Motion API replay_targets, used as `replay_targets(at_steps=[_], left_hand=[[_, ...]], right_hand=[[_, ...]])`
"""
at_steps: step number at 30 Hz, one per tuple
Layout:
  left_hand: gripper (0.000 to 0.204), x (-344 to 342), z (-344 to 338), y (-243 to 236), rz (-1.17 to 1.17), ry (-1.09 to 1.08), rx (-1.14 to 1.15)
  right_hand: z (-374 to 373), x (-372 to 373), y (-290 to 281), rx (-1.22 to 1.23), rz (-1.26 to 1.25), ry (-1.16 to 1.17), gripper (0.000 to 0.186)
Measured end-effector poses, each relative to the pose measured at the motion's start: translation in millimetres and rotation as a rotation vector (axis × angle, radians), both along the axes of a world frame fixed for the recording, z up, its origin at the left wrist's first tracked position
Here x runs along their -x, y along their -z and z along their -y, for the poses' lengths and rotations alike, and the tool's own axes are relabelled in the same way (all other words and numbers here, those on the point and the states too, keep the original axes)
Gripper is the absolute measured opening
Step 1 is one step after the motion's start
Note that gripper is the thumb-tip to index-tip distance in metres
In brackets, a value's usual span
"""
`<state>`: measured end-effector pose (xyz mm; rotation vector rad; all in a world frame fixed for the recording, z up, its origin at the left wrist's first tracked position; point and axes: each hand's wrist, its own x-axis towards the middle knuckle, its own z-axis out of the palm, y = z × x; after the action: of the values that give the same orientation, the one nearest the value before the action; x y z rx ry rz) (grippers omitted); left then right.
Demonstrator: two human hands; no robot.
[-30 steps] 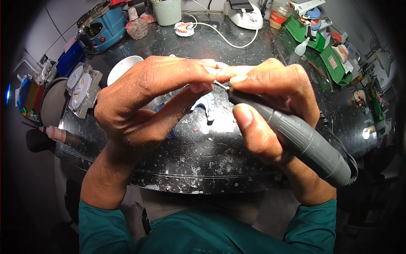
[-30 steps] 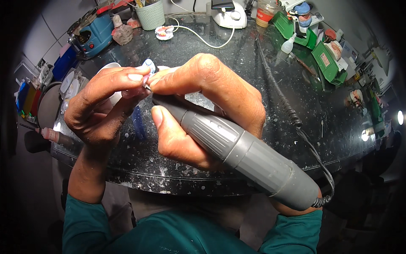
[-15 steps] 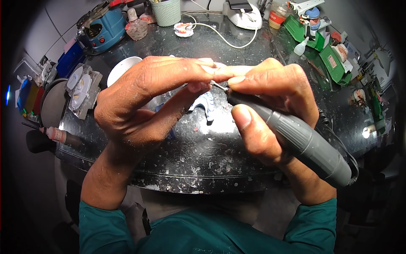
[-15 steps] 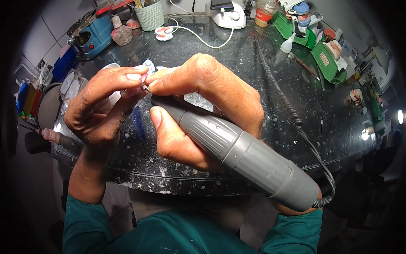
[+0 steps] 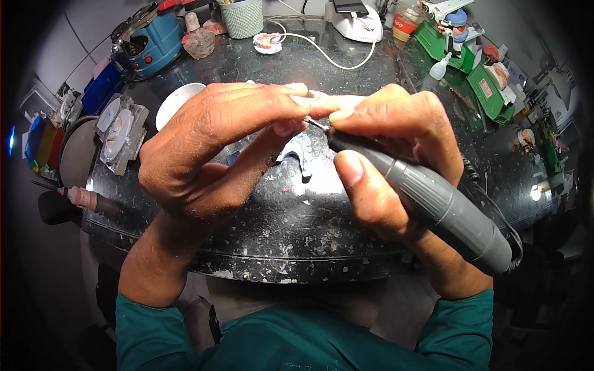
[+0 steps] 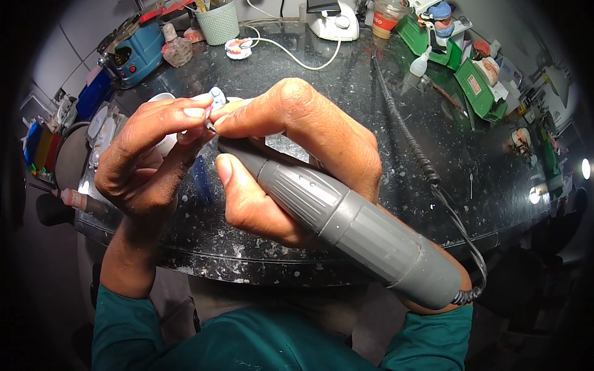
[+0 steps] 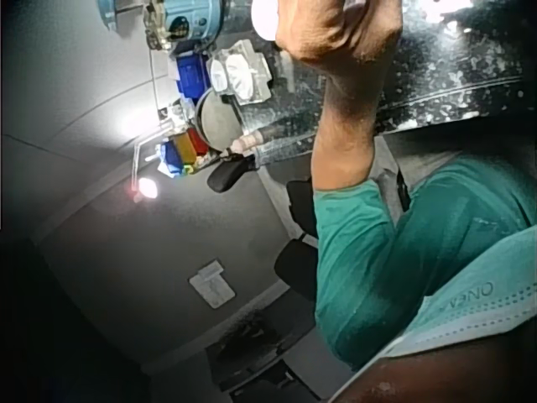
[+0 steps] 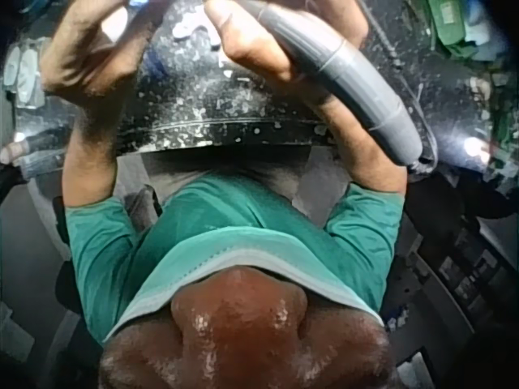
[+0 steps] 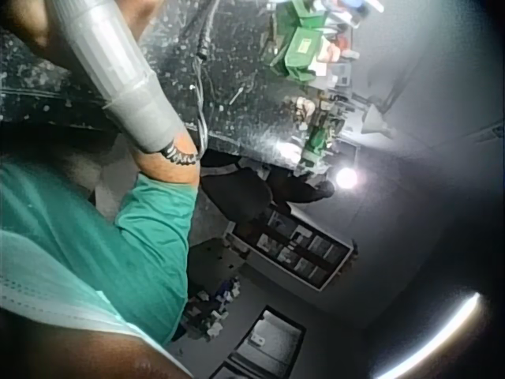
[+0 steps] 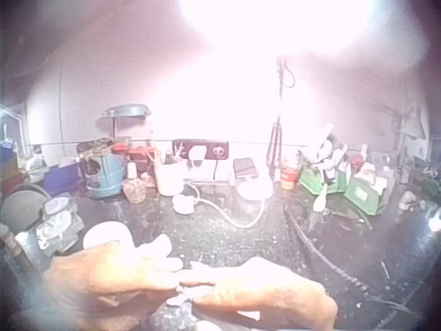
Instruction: The person grinds a dental piece using a handheld rotary tool, fits it onto a dental cast model, replaces the bit in the rotary tool, and trims another dental component with the tool.
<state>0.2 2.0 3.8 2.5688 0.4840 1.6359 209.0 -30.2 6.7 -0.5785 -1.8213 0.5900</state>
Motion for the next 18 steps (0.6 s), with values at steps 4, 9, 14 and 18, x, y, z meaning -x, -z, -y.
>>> replay_targets(at_steps=[4, 9, 14, 18], left_hand=[[0.031, -0.5, 1.1, 0.4, 0.021, 0.008, 0.024], [0.031, -0.2, 2.1, 0.3, -0.001, -0.023, 0.009], [0.031, -0.1, 1.3, 0.9, 0.004, -0.019, -0.005], [0.033, 0.1, 1.3, 1.9, 0.018, -0.01, 0.005]], right_hand=[[-0.7, -0.6, -0.3, -0.024, 0.006, -0.009, 0.03], [-2.4, 0.4, 2.2, -0.038, -0.002, -0.021, 0.03], [-1.2, 1.0, 1.6, 0.012, -0.034, -0.044, 0.03], [-4.5, 2.0, 4.2, -0.036, -0.028, -0.06, 0.03]])
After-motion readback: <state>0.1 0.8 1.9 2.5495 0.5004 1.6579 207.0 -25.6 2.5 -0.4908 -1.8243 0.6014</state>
